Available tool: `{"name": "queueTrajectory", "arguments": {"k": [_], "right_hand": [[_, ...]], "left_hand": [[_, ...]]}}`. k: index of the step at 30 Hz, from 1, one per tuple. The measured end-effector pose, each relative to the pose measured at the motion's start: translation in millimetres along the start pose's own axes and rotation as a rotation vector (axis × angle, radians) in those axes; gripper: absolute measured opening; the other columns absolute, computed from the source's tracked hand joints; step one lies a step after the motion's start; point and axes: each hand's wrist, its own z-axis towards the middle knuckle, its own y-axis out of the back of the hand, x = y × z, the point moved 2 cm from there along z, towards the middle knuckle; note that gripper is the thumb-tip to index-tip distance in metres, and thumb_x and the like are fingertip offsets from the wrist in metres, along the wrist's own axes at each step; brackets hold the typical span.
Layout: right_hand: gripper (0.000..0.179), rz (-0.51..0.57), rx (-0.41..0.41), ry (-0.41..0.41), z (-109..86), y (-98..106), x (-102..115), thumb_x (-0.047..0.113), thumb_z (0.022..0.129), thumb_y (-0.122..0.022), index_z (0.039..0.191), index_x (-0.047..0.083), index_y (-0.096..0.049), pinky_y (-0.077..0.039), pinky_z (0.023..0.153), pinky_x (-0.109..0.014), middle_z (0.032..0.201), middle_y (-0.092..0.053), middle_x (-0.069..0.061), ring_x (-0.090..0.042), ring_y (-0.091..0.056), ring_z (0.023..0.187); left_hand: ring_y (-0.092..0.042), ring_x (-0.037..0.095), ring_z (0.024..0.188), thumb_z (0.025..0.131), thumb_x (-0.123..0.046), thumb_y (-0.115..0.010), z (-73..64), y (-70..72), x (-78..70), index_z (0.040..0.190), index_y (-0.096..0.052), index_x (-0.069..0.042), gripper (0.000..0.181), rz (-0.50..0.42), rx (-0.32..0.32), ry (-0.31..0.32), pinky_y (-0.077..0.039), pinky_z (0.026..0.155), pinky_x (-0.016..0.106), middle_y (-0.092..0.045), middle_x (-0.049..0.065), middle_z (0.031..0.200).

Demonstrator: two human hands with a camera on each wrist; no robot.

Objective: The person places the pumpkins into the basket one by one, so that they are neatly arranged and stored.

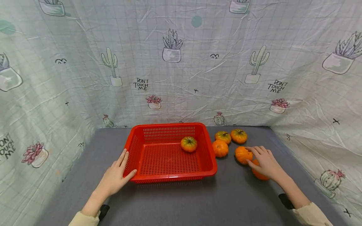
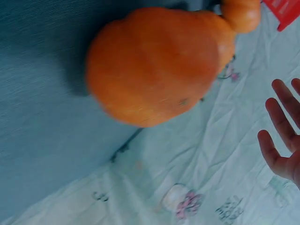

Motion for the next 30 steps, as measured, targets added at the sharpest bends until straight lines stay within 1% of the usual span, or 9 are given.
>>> {"name": "queueTrajectory", "arguments": {"k": [4, 8, 15, 19, 23, 26, 30], "right_hand": [[0.049, -0.002, 0.014, -0.05, -12.9, -1, -9, 0.017, 0.071, -0.072, 0.114, 0.004, -0.055, -0.033, 0.07, -0.043, 0.102, -0.058, -0.011, -0.028, -0.047, 0.093], [0.053, 0.0, 0.049, -0.096, -22.8, -2, -17, 0.022, 0.073, -0.071, 0.119, 0.005, -0.052, -0.032, 0.07, -0.046, 0.108, -0.055, -0.014, -0.031, -0.045, 0.097], [0.065, 0.001, 0.16, -0.185, -33.1, -6, -26, 0.041, 0.077, -0.065, 0.126, 0.004, -0.044, -0.032, 0.071, -0.049, 0.119, -0.05, -0.019, -0.035, -0.043, 0.101], [0.069, 0.011, 0.221, -0.218, -36.7, -8, -29, 0.047, 0.078, -0.061, 0.129, 0.005, -0.042, -0.031, 0.071, -0.049, 0.123, -0.047, -0.02, -0.036, -0.042, 0.103], [0.071, 0.013, 0.253, -0.221, -40.2, -12, -31, 0.049, 0.076, -0.062, 0.13, 0.007, -0.042, -0.031, 0.07, -0.05, 0.123, -0.047, -0.018, -0.036, -0.042, 0.102], [0.075, -0.007, 0.267, -0.19, -43.1, -15, -34, 0.049, 0.071, -0.067, 0.129, 0.009, -0.042, -0.032, 0.068, -0.048, 0.121, -0.048, -0.016, -0.035, -0.044, 0.099], [0.08, -0.025, 0.287, -0.154, -45.3, -18, -36, 0.044, 0.065, -0.073, 0.13, 0.011, -0.041, -0.033, 0.067, -0.049, 0.119, -0.048, -0.015, -0.034, -0.044, 0.097]], "left_hand": [[-0.044, 0.042, 0.113, 0.086, -0.054, -0.044, -0.9, -0.8, -0.1, 0.141, -0.021, 0.0, 0.08, -0.003, 0.004, 0.002, -0.04, 0.08, 0.056, -0.017, 0.015, 0.149], [-0.044, 0.043, 0.113, 0.086, -0.055, -0.043, -0.3, -1.3, 0.0, 0.141, -0.021, -0.001, 0.081, -0.002, 0.008, 0.007, -0.04, 0.081, 0.057, -0.017, 0.015, 0.149], [-0.044, 0.043, 0.113, 0.086, -0.056, -0.043, 0.4, -1.9, 1.2, 0.141, -0.02, -0.001, 0.081, 0.001, 0.006, 0.012, -0.04, 0.081, 0.057, -0.016, 0.015, 0.149], [-0.044, 0.042, 0.113, 0.086, -0.055, -0.043, -0.1, -1.4, 1.5, 0.141, -0.021, -0.001, 0.081, 0.002, 0.002, 0.011, -0.04, 0.081, 0.057, -0.017, 0.015, 0.149], [-0.045, 0.042, 0.112, 0.086, -0.055, -0.043, -0.2, -1.2, 1.0, 0.141, -0.021, -0.001, 0.081, 0.006, 0.0, 0.01, -0.04, 0.081, 0.057, -0.017, 0.015, 0.149], [-0.045, 0.043, 0.113, 0.086, -0.055, -0.043, -0.2, -1.0, 0.4, 0.141, -0.021, -0.001, 0.081, 0.002, 0.006, 0.01, -0.04, 0.081, 0.057, -0.016, 0.015, 0.149], [-0.044, 0.043, 0.113, 0.086, -0.055, -0.042, -0.1, -0.5, 0.0, 0.141, -0.02, -0.001, 0.081, -0.001, 0.01, 0.01, -0.039, 0.081, 0.057, -0.015, 0.014, 0.149]]}}
